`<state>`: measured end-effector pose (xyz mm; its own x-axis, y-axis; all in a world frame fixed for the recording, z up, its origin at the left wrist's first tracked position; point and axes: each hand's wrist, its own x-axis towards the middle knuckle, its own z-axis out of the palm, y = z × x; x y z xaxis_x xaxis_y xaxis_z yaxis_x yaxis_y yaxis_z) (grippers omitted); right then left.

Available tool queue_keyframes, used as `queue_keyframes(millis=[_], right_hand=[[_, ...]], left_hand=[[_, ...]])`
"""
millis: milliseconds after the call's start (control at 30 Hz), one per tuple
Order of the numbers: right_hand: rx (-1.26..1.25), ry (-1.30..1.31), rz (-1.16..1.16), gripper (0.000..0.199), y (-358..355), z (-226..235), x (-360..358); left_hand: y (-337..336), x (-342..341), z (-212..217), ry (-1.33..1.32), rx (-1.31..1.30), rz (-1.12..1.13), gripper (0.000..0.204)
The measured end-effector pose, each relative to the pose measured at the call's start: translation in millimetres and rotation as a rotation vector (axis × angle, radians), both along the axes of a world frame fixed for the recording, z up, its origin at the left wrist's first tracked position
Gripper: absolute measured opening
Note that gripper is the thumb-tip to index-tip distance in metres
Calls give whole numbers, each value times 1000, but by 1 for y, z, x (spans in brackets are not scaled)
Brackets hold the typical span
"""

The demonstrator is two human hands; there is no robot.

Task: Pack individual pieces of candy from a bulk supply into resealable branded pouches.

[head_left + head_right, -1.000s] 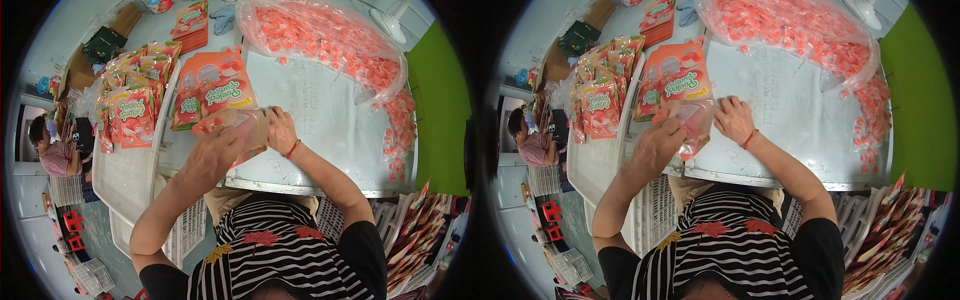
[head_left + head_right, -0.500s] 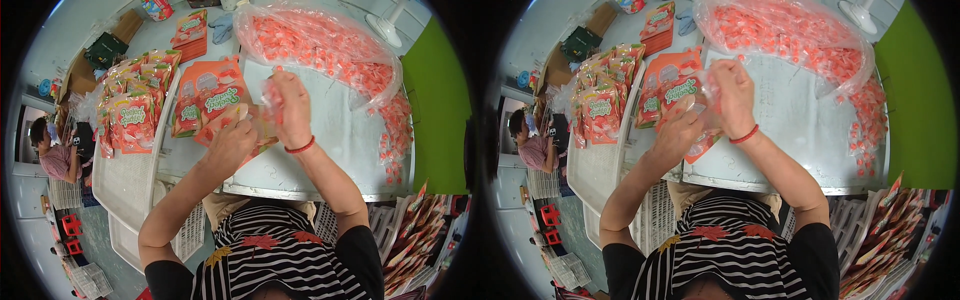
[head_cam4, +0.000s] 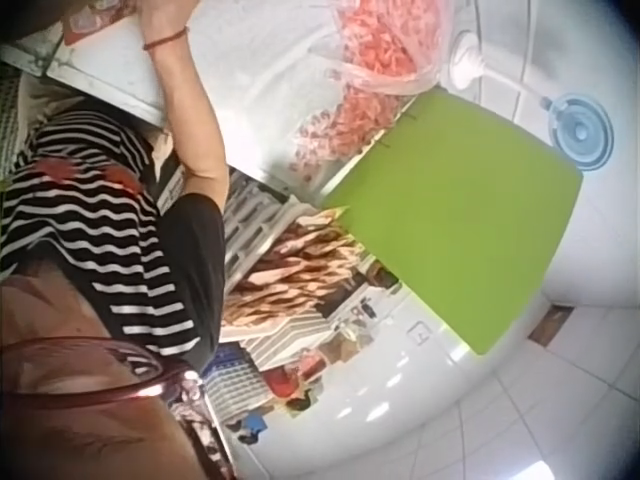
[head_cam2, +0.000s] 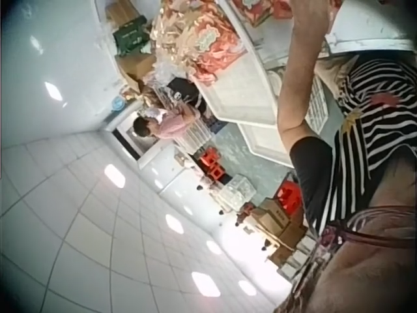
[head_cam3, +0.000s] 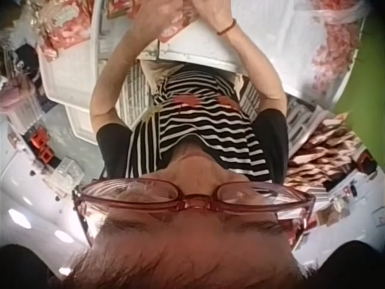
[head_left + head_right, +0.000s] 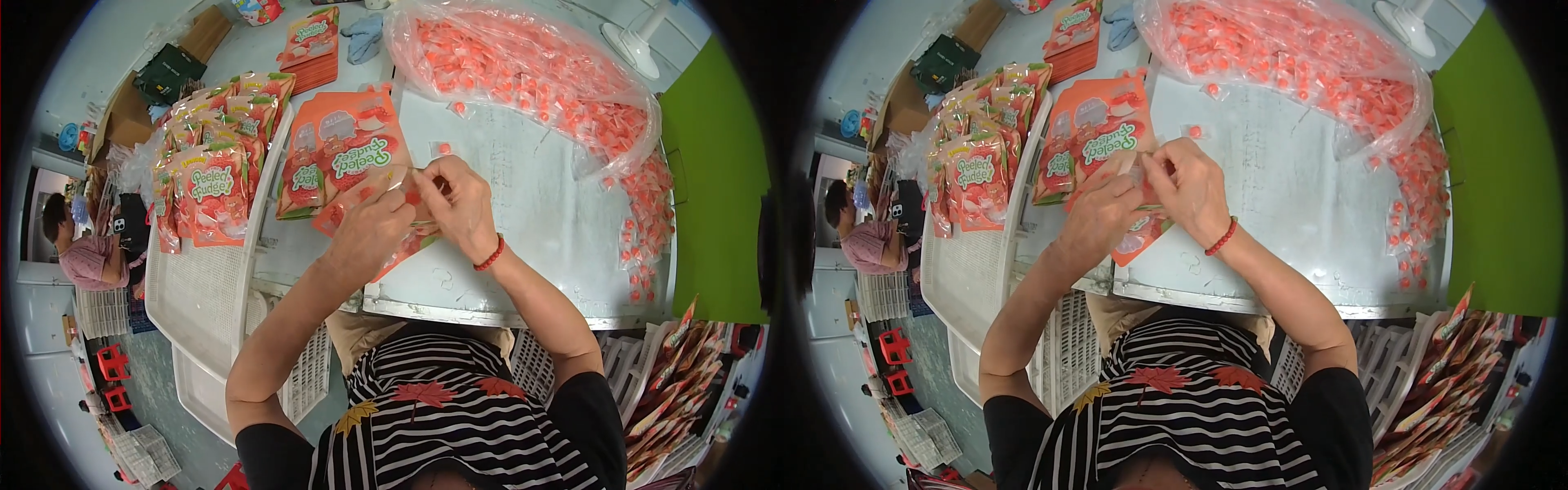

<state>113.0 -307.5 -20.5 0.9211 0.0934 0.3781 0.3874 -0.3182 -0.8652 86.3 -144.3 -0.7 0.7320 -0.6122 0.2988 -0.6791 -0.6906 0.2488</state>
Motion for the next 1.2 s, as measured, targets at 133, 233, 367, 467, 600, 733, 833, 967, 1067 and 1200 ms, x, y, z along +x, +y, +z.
queue_keyframes(millis=[133, 233, 367, 467, 600, 733, 833, 967, 1067, 1200], right_hand=[[-134, -116, -62, 20, 5, 6, 9], [-167, -179, -69, 25, 15, 27, 19], [-11, -185, 26, 28, 13, 35, 20], [268, 79, -128, 25, -27, 27, 34], [-162, -34, -172, 25, -51, -49, 67], [-364, -340, 43, 25, -39, -106, 85], [-441, -232, 59, 36, -15, -116, 78], [-536, -270, -12, 44, 12, -115, 30], [-625, -265, -14, 45, 9, -112, 26], [-572, -228, -31, 72, 17, -115, 20]], left_hand=[[-12, -3, 2, 32, -15, -11, 14], [-18, -2, 4, -71, -38, -64, 17], [-2, -2, 2, -83, -80, -14, 15], [21, -11, 44, 131, -87, 65, 17], [56, -31, 79, 162, -195, 259, 21], [67, -35, 83, 127, -133, 375, 21], [73, -36, 86, 77, -164, 390, 21], [81, -46, 86, 63, -186, 427, 20], [81, -48, 80, 95, -197, 450, 19], [84, -48, 75, 119, -227, 467, 19]])
